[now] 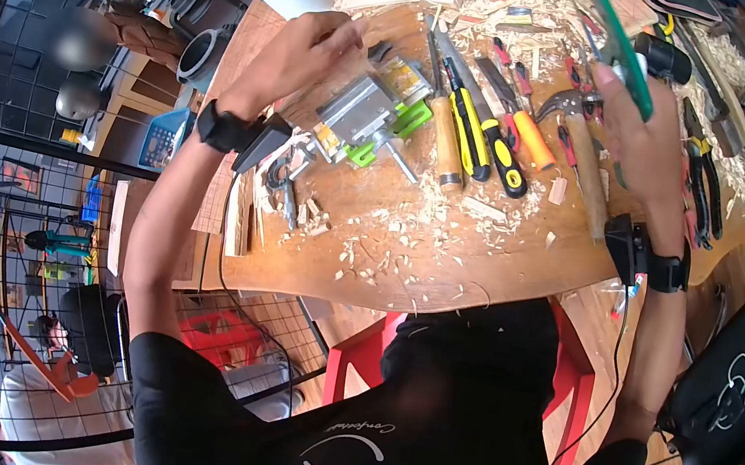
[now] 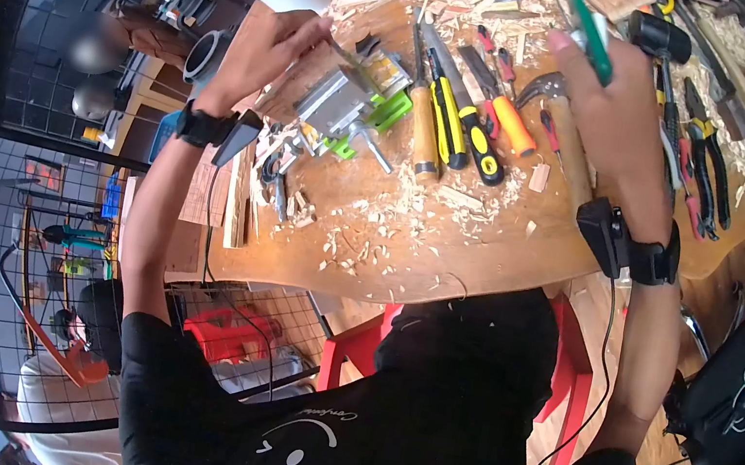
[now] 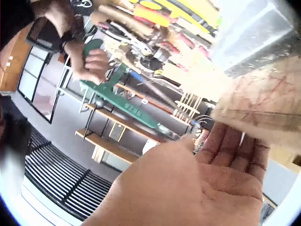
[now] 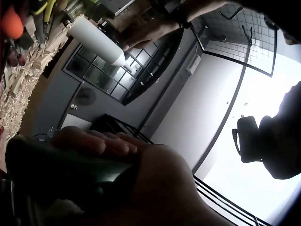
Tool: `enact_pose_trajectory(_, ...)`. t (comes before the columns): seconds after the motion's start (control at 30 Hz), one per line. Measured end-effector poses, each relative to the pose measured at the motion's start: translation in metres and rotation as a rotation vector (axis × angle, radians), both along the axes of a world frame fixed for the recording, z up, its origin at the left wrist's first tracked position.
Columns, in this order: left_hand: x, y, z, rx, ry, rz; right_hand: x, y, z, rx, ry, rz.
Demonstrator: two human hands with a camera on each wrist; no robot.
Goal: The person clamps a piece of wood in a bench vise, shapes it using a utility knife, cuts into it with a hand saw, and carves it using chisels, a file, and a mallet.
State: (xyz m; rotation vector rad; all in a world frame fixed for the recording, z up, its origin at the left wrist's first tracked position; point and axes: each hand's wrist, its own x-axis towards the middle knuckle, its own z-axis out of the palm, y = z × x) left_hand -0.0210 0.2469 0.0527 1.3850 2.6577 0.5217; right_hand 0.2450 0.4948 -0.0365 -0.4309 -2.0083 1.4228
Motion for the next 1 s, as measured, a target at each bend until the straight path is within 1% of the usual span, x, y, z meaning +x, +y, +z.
enact_pose_trajectory(0.03, -0.004, -0.003, -0.003, 0.036, -0.062, -0.101, -0.002, 0.002, -0.001, 0.044, -0.070, -0.004)
enact_pose_trajectory(0.07, -0.008, -0.006, -0.007, 0.072, -0.125, -0.197, -0.005, 0.002, -0.003, 0.043, -0.073, -0.001)
enact_pose_trajectory(0.1, -0.018, -0.008, -0.011, 0.281, -0.477, -0.219, -0.010, 0.001, -0.004, 0.155, -0.051, -0.018)
enact_pose_trajectory(0.13, -0.017, -0.009, -0.006, 0.283, -0.477, -0.216, -0.015, 0.000, -0.004, 0.268, -0.029, -0.037)
enact_pose_trajectory(0.17, -0.016, -0.011, -0.001, 0.299, -0.381, -0.225, -0.020, 0.003, -0.002, 0.270, -0.030, -0.036)
enact_pose_trajectory(0.2, -0.015, -0.011, 0.002, 0.317, -0.286, -0.233, -0.025, 0.008, 0.001, 0.352, -0.102, 0.005)
enact_pose_trajectory(0.23, -0.011, -0.012, 0.004, 0.208, -0.081, -0.169, -0.031, 0.011, 0.003, 0.436, -0.175, 0.047)
enact_pose_trajectory(0.27, -0.006, -0.012, 0.003, 0.213, -0.084, -0.167, -0.036, 0.013, 0.005, 0.441, -0.179, 0.049)
enact_pose_trajectory(0.33, 0.007, -0.013, 0.002, -0.059, 0.035, -0.062, -0.047, 0.013, 0.011, 0.615, -0.262, 0.022)
enact_pose_trajectory(0.4, 0.014, -0.014, -0.002, -0.040, 0.022, -0.059, -0.057, 0.013, 0.017, 0.647, -0.293, 0.030)
enact_pose_trajectory(0.47, 0.011, -0.014, -0.009, 0.000, 0.072, -0.082, -0.070, 0.019, 0.014, 0.703, -0.494, 0.042)
enact_pose_trajectory(0.5, 0.011, -0.014, -0.013, 0.009, 0.067, -0.085, -0.074, 0.020, 0.013, 0.707, -0.528, 0.044)
enact_pose_trajectory(0.53, 0.012, -0.014, -0.015, 0.046, 0.082, -0.070, -0.082, 0.027, 0.003, 0.715, -0.534, 0.040)
enact_pose_trajectory(0.6, 0.013, -0.015, -0.019, 0.092, 0.094, -0.051, -0.097, 0.043, -0.021, 0.894, -0.459, 0.001)
enact_pose_trajectory(0.63, 0.014, -0.015, -0.021, 0.101, 0.071, -0.019, -0.098, 0.039, -0.012, 0.874, -0.539, 0.018)
enact_pose_trajectory(0.77, 0.026, -0.016, -0.019, 0.105, -0.015, 0.080, -0.112, 0.050, -0.027, 0.955, -0.539, 0.010)
enact_pose_trajectory(0.87, 0.021, -0.020, -0.032, 0.179, -0.006, 0.070, -0.121, 0.055, -0.035, 1.022, -0.579, -0.021)
enact_pose_trajectory(0.93, 0.023, -0.023, -0.033, 0.208, -0.024, 0.063, -0.125, 0.059, -0.039, 1.145, -0.648, 0.048)
enact_pose_trajectory(1.0, 0.024, -0.024, -0.035, 0.236, -0.040, 0.055, -0.129, 0.064, -0.049, 1.176, -0.637, 0.051)
